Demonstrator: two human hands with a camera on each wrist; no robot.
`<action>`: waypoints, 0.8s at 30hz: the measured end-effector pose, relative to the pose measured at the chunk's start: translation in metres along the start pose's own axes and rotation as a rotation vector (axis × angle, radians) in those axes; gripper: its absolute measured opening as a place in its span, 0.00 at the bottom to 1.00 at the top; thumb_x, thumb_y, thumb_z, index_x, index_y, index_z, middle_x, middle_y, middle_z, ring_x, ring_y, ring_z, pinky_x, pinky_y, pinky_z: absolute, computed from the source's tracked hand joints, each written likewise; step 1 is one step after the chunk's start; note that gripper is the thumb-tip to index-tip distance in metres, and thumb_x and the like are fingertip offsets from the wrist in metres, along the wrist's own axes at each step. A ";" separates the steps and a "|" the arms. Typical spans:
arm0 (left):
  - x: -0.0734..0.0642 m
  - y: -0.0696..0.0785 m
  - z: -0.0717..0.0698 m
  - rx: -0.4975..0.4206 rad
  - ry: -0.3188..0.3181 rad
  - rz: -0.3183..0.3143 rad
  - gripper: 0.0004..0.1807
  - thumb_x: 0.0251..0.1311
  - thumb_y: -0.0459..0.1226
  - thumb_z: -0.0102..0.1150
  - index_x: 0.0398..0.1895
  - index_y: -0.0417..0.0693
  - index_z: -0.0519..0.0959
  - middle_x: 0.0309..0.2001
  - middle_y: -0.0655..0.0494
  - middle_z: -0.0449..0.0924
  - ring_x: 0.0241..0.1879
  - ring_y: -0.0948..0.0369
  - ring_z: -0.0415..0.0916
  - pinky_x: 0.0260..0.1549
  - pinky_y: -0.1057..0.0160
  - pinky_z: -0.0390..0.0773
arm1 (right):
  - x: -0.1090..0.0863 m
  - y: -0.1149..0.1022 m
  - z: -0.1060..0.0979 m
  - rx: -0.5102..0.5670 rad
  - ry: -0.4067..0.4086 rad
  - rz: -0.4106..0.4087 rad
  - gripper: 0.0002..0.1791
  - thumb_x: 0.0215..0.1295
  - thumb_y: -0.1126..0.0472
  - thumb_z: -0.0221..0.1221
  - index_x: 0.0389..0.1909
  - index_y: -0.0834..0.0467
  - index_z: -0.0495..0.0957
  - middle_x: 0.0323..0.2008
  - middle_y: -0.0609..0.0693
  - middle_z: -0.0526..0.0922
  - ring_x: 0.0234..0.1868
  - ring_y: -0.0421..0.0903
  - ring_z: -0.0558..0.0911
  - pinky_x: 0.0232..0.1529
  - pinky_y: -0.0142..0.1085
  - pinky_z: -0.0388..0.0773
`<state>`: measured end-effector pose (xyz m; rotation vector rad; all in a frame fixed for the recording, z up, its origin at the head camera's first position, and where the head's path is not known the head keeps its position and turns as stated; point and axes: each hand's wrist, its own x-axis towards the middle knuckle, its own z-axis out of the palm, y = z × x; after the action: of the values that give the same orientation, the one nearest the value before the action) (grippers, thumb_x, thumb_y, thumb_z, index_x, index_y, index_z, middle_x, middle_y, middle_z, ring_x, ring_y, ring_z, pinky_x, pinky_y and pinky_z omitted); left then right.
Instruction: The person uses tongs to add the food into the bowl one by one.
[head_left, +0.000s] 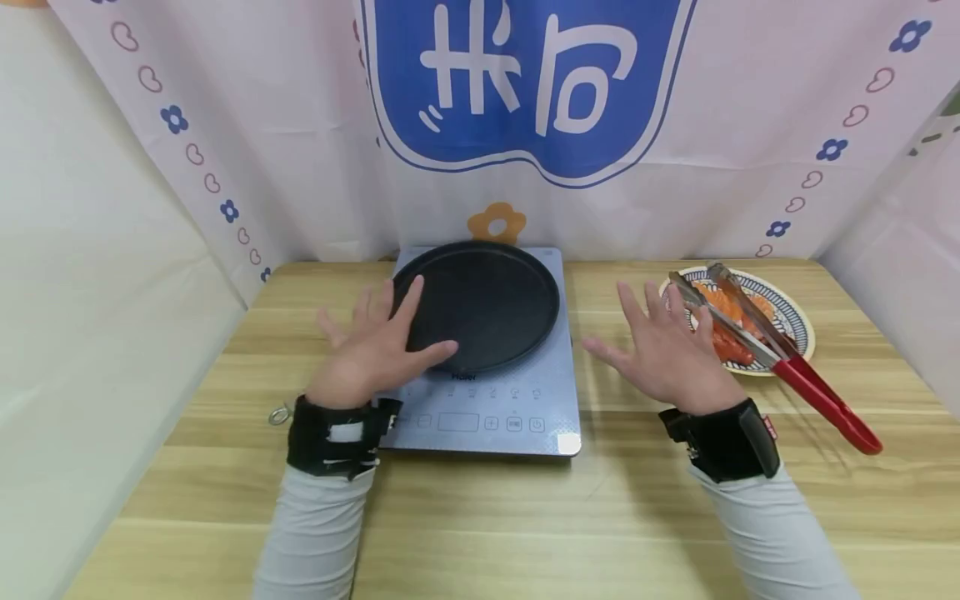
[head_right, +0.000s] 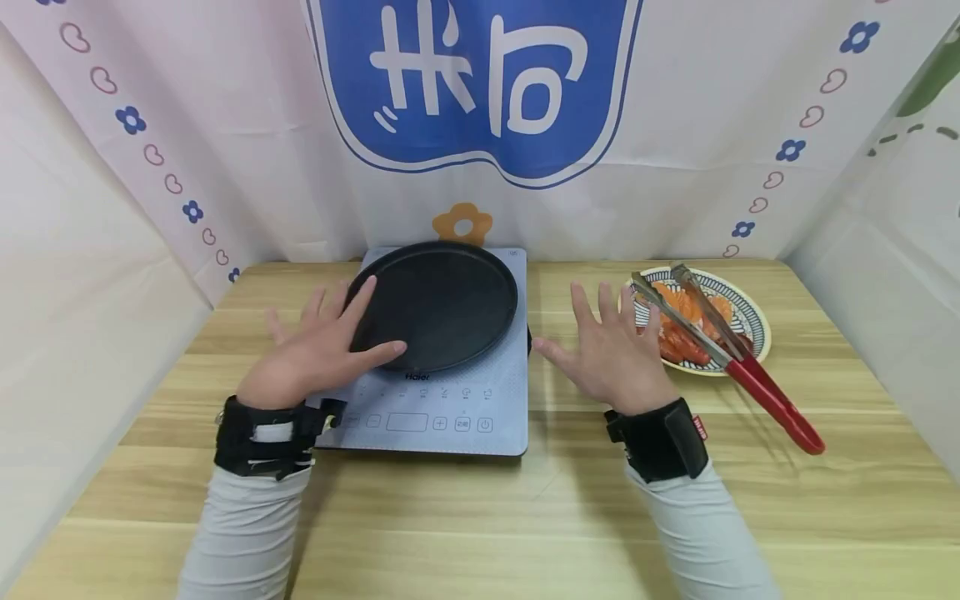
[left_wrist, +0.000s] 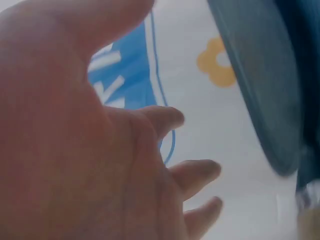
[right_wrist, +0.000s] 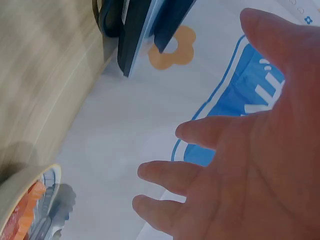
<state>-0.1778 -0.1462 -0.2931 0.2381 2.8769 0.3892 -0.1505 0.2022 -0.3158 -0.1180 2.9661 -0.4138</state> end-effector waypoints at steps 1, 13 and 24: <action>0.000 -0.002 -0.001 -0.009 -0.007 -0.002 0.59 0.67 0.69 0.54 0.87 0.61 0.33 0.86 0.37 0.31 0.84 0.33 0.27 0.69 0.17 0.22 | -0.002 0.004 -0.002 0.002 0.005 0.010 0.59 0.71 0.19 0.42 0.86 0.53 0.36 0.84 0.71 0.36 0.83 0.75 0.31 0.72 0.80 0.28; -0.004 -0.047 -0.012 -0.084 -0.176 -0.055 0.44 0.62 0.52 0.71 0.68 0.30 0.64 0.62 0.28 0.71 0.58 0.39 0.74 0.53 0.42 0.80 | -0.007 0.050 -0.028 0.051 0.136 0.081 0.59 0.72 0.23 0.49 0.86 0.56 0.39 0.82 0.71 0.48 0.81 0.74 0.49 0.70 0.80 0.42; 0.005 -0.077 -0.008 -0.184 -0.290 -0.032 0.20 0.69 0.45 0.65 0.48 0.37 0.72 0.34 0.50 0.75 0.33 0.55 0.73 0.30 0.60 0.74 | -0.019 0.117 -0.048 0.101 0.064 0.252 0.60 0.72 0.26 0.52 0.81 0.71 0.47 0.72 0.80 0.58 0.68 0.76 0.65 0.64 0.73 0.67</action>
<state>-0.1943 -0.2209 -0.3080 0.1972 2.5392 0.5600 -0.1455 0.3287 -0.2997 0.2821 2.9614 -0.5400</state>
